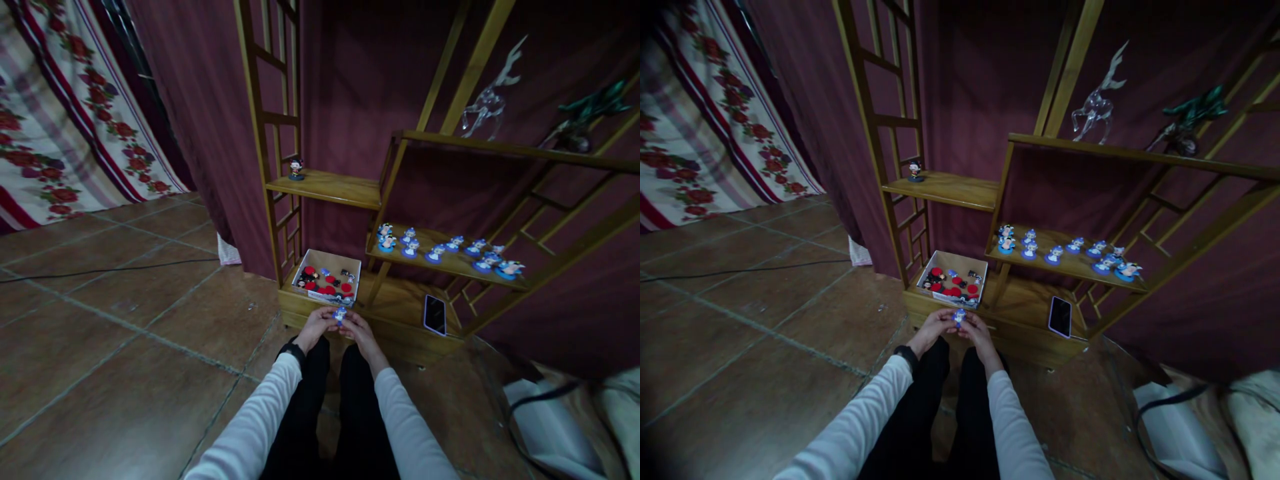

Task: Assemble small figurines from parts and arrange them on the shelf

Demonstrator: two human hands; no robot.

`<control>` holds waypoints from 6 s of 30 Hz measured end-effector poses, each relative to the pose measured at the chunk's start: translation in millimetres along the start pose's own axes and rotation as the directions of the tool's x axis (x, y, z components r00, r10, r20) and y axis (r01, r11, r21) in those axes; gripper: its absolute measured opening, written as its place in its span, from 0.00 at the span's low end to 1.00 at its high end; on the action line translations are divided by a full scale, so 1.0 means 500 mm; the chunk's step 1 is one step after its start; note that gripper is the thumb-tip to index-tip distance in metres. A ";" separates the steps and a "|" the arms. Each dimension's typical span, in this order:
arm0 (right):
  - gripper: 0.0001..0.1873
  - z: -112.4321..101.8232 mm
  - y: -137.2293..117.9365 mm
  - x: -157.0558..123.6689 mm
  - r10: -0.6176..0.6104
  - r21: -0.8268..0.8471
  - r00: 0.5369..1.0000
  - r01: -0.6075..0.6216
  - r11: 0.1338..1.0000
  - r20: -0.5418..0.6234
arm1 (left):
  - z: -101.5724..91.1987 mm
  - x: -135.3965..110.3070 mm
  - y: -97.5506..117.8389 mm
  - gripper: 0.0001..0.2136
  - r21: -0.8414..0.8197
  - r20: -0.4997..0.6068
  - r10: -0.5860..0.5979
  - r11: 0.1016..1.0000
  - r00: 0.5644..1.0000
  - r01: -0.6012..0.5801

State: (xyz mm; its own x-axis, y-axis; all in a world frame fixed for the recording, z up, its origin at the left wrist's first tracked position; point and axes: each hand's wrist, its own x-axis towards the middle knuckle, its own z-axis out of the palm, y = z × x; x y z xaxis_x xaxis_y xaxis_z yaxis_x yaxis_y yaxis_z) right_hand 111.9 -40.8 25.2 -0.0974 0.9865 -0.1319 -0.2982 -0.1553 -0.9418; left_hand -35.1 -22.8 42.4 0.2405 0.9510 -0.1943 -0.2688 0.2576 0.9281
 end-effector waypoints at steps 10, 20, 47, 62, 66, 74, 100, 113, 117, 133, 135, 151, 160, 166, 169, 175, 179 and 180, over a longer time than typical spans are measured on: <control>0.22 0.002 0.007 0.003 -0.045 -0.081 0.998 0.041 0.996 -0.040 | 0.010 -0.002 -0.006 0.19 0.039 -0.009 0.062 0.997 0.998 -0.061; 0.24 0.001 0.003 -0.001 -0.174 -0.126 0.985 0.171 0.977 -0.010 | 0.014 0.000 -0.015 0.17 0.068 -0.045 0.174 0.983 0.984 -0.171; 0.23 0.010 0.001 -0.001 -0.050 -0.001 0.992 0.050 0.999 -0.112 | -0.003 0.015 -0.007 0.12 -0.101 -0.045 -0.117 0.989 0.992 0.112; 0.23 0.002 0.009 -0.002 -0.086 0.110 0.995 0.091 0.990 -0.058 | -0.003 0.017 0.000 0.15 -0.033 0.027 -0.134 0.990 0.991 0.135; 0.23 0.001 0.007 -0.002 -0.085 0.114 0.996 0.089 0.989 -0.042 | 0.002 0.018 -0.002 0.15 0.000 0.009 -0.123 0.992 0.992 0.123; 0.23 0.004 0.002 -0.006 -0.089 0.101 0.996 0.091 0.991 -0.031 | 0.007 0.023 -0.010 0.12 0.062 -0.035 -0.047 0.997 0.998 0.049; 0.19 0.001 0.015 0.002 -0.114 0.105 0.990 0.122 0.987 -0.079 | 0.011 0.016 -0.017 0.15 0.001 -0.001 -0.003 1.000 1.000 0.003; 0.19 0.007 0.011 0.004 -0.128 0.021 0.990 0.129 0.991 -0.066 | 0.008 0.002 -0.009 0.18 -0.089 0.024 -0.043 0.995 0.999 0.045; 0.20 0.004 0.019 0.008 -0.142 0.027 0.988 0.144 0.989 -0.057 | 0.011 -0.001 -0.011 0.18 -0.082 -0.003 -0.020 0.996 1.000 0.020; 0.25 0.003 -0.013 -0.021 -0.210 -0.074 0.978 0.209 0.975 -0.007 | 0.016 -0.025 -0.005 0.18 -0.108 -0.001 0.097 0.989 0.995 -0.097; 0.24 0.002 -0.013 -0.021 -0.223 -0.075 0.975 0.223 0.972 0.007 | 0.015 -0.025 -0.007 0.18 -0.109 0.006 0.101 0.989 0.995 -0.099; 0.23 -0.003 0.001 -0.008 -0.184 -0.085 0.983 0.183 0.980 -0.016 | 0.013 -0.017 -0.006 0.14 -0.108 -0.025 0.063 0.992 0.998 -0.066; 0.23 -0.006 0.015 0.007 -0.138 -0.100 0.989 0.132 0.986 -0.058 | 0.012 -0.001 -0.018 0.13 -0.078 -0.031 0.023 0.997 0.999 -0.025; 0.22 -0.005 0.016 0.005 -0.096 -0.045 0.994 0.094 0.995 -0.057 | 0.009 0.001 -0.021 0.18 -0.049 0.023 0.005 0.999 1.000 -0.004; 0.21 -0.001 0.010 0.000 -0.093 -0.056 0.994 0.090 0.994 -0.049 | 0.007 0.002 -0.020 0.20 -0.039 0.020 -0.005 0.999 1.000 0.006; 0.21 0.001 0.004 -0.002 -0.090 -0.047 0.996 0.089 0.995 -0.011 | 0.009 0.007 -0.016 0.17 -0.041 0.002 -0.039 0.998 0.999 0.039; 0.20 -0.001 0.006 0.001 -0.080 -0.034 0.997 0.080 0.996 -0.008 | 0.010 0.009 -0.014 0.16 -0.045 0.012 -0.062 0.997 0.998 0.063; 0.20 -0.002 0.007 0.001 -0.078 -0.029 0.997 0.078 0.997 -0.007 | 0.010 0.010 -0.014 0.15 -0.044 0.012 -0.066 0.997 0.998 0.067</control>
State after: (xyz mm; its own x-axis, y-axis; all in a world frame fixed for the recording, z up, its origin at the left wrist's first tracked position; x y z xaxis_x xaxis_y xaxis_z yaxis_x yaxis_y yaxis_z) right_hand 111.5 -40.7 21.6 -0.0671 0.9959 -0.0603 -0.2769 -0.0766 -0.9578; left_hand -27.6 -20.8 36.3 0.2693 0.9296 -0.2516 -0.2924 0.3279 0.8983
